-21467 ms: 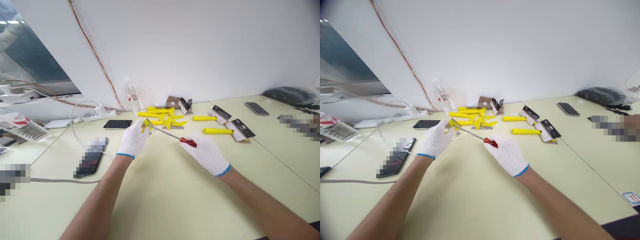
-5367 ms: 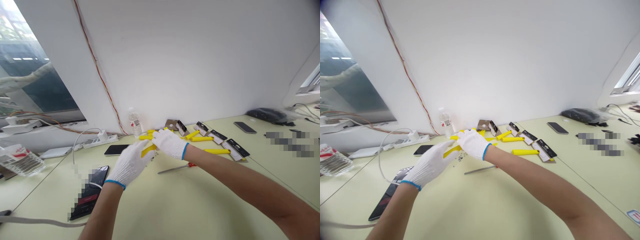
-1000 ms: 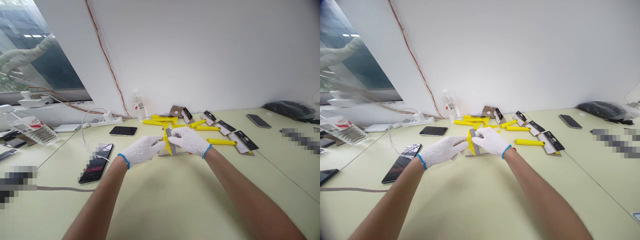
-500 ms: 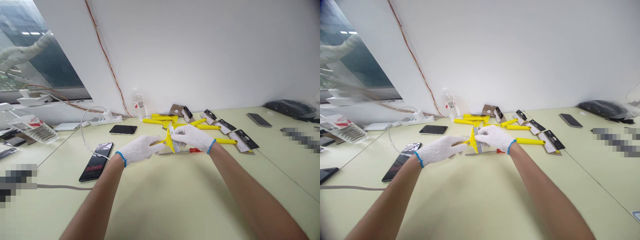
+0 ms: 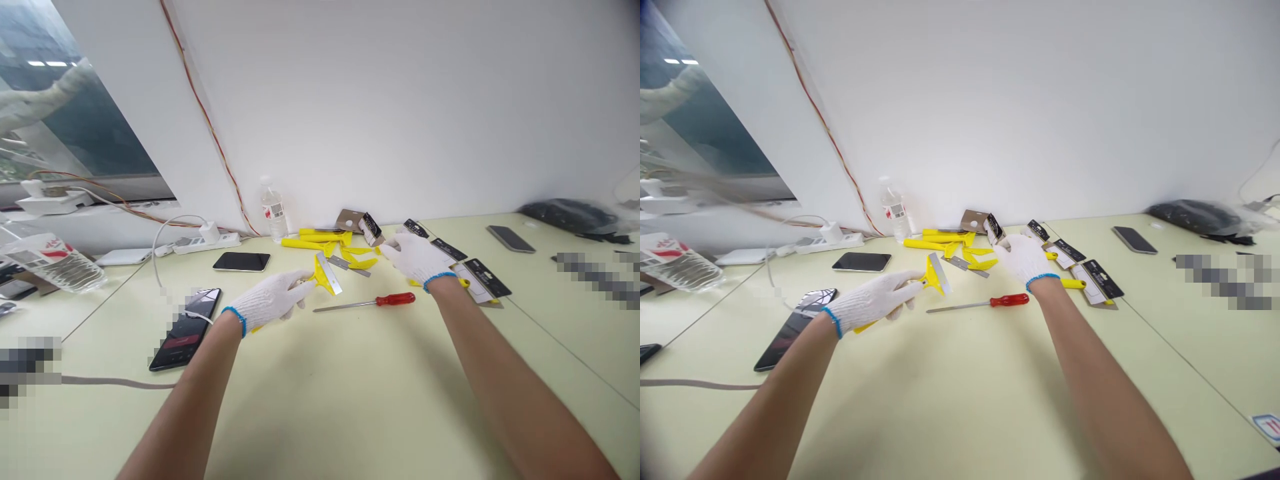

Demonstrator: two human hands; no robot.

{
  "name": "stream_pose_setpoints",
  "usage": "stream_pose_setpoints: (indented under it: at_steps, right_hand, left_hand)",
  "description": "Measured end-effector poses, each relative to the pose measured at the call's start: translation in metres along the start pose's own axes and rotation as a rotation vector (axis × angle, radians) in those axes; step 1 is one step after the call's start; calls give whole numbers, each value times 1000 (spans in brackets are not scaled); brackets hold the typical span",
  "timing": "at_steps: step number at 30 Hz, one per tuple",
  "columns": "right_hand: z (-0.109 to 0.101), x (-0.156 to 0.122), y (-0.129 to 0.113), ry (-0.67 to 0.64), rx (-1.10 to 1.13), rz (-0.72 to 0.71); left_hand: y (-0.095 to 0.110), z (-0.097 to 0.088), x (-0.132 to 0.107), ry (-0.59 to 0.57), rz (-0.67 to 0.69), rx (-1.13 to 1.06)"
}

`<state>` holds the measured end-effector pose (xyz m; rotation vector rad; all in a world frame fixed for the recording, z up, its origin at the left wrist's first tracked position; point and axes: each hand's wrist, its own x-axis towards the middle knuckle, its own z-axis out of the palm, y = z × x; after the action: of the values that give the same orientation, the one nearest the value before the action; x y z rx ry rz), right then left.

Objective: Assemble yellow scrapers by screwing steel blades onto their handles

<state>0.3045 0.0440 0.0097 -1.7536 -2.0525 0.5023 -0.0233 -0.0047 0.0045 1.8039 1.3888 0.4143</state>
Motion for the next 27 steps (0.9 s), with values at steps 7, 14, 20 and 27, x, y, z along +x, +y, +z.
stream_pose_setpoints:
  at_steps: [7,14,20,27]
  right_hand:
    - [26,36,4,-110,-200,-8]
    - [32,89,4,-266,-275,-36]
    - [28,92,18,-285,-181,-25]
    - [7,39,9,-188,23,5]
  left_hand:
    - [3,-2,-1,-22,-18,24]
    - [8,-2,1,-37,-21,49]
    - [8,-3,0,-36,-13,50]
    - [9,-2,3,-26,-4,45]
